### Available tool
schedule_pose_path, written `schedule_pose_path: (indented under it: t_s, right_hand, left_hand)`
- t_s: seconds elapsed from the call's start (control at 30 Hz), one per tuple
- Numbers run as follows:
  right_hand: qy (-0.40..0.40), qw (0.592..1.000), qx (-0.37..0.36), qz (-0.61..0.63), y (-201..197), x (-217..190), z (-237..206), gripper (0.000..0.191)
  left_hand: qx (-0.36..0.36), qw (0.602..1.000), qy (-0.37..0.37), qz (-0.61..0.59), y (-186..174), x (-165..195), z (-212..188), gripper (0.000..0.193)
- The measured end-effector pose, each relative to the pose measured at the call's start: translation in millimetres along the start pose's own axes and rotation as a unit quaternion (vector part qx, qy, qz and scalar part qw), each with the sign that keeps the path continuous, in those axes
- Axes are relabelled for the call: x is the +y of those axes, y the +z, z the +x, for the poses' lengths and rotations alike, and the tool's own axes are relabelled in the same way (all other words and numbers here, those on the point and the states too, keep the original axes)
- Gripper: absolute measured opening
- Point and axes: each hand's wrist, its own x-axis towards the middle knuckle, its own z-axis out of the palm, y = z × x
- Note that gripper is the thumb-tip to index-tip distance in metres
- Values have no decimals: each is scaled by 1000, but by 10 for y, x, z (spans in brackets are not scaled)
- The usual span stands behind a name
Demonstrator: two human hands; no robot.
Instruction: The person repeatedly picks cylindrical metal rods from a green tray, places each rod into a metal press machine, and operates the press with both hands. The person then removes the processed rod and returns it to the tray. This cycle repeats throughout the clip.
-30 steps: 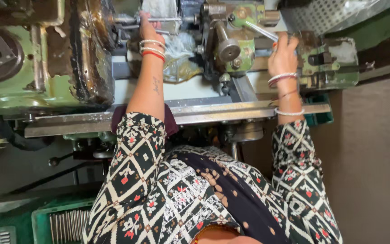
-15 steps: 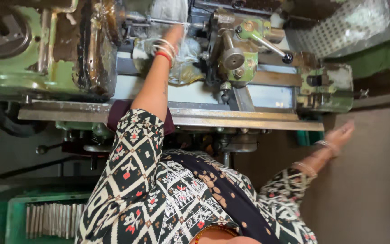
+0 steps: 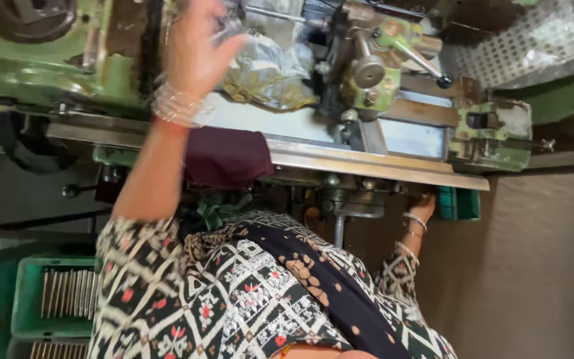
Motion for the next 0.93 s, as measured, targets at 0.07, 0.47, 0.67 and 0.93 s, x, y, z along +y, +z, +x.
schedule_pose_path:
  t_s: [0.07, 0.47, 0.67, 0.93]
  right_hand:
    - [-39, 996, -77, -38, 192, -108, -236, 38]
    - [-454, 688, -539, 172, 1955, -3323, -2442, 38]
    - [75, 566, -783, 247, 2612, -4539, -3047, 20]
    - [104, 510, -805, 285, 2513, -4975, -3798, 22]
  left_hand:
    - [50, 990, -35, -128, -809, -91, -579, 38]
    - [239, 872, -407, 133, -1424, -542, -3892, 29]
    - [165, 926, -280, 190, -1346, -186, -4055, 37]
    - [197, 906, -308, 212, -1761, -92, -4390, 37]
